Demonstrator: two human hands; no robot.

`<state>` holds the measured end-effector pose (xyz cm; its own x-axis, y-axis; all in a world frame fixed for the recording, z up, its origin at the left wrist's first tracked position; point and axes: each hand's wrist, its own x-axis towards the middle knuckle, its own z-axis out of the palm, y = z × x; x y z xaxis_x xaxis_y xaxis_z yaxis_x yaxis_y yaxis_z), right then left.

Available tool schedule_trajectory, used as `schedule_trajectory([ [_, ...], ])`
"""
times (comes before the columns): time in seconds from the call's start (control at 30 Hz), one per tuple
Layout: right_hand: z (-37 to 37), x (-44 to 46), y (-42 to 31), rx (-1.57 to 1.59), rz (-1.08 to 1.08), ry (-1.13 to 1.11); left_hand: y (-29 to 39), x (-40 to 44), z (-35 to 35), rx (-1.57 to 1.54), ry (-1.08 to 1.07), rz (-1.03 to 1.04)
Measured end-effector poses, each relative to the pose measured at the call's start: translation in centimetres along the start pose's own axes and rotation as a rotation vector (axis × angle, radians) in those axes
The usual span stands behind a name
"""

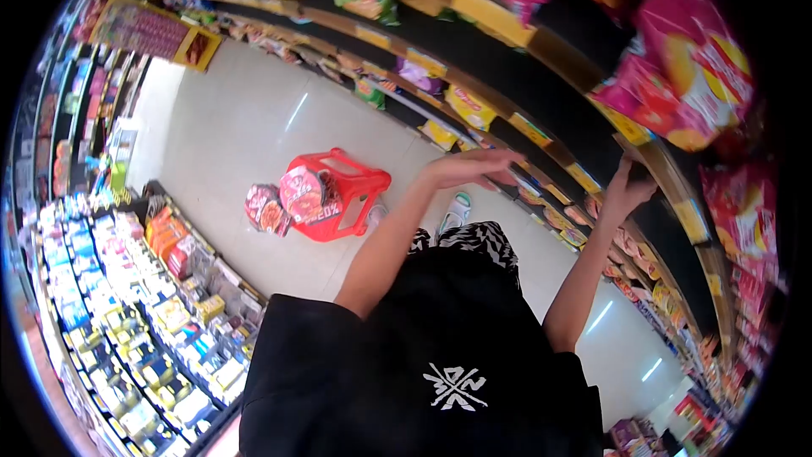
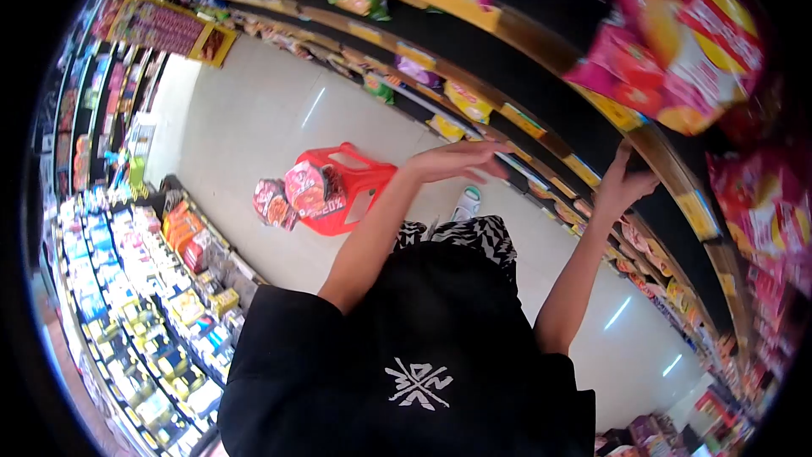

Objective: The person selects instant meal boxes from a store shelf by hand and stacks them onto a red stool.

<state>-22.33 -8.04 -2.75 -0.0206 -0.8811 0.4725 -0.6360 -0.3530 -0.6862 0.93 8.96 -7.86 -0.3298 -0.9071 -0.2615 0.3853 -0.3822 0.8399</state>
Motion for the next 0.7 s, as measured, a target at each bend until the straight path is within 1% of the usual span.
schedule_trajectory([
  [0.03, 0.4, -1.9, -2.5, -0.004, -0.019, 0.050, -2.4, -2.8, -2.5, -0.050, 0.032, -0.007],
  [0.1, 2.2, -6.6, -4.0, 0.012, -0.043, -0.120, -6.0, -8.7, -5.9, -0.221, 0.205, -0.075],
  [0.17, 4.5, -12.0, -6.2, 0.035, -0.166, -0.271, -12.0, -14.7, -9.1, -0.370, 0.443, -0.097],
  [0.23, 7.1, -16.7, -7.4, 0.109, -0.270, -0.535, -16.7, -20.1, -10.5, -0.450, 0.719, -0.183],
  [0.3, 9.9, -21.8, -8.4, 0.195, -0.353, -0.737, -22.1, -25.0, -11.8, -0.448, 0.963, -0.275],
  [0.4, 14.3, -28.5, -9.5, 0.337, -0.396, -1.084, -24.7, -30.5, -11.3, -0.554, 1.319, -0.342],
  [0.5, 17.5, -34.1, -11.2, 0.303, -0.364, -1.416, -27.7, -34.7, -12.2, -0.672, 1.323, -0.227],
  [0.57, 19.3, -37.0, -12.3, 0.248, -0.316, -1.592, -28.4, -36.6, -13.4, -0.615, 1.392, -0.267],
  [0.67, 22.7, -42.0, -12.1, 0.249, -0.368, -1.638, -30.1, -38.7, -15.7, -0.557, 1.506, -0.327],
  [0.7, 23.6, -43.2, -12.7, 0.264, -0.331, -1.630, -30.4, -39.3, -16.5, -0.540, 1.547, -0.344],
])
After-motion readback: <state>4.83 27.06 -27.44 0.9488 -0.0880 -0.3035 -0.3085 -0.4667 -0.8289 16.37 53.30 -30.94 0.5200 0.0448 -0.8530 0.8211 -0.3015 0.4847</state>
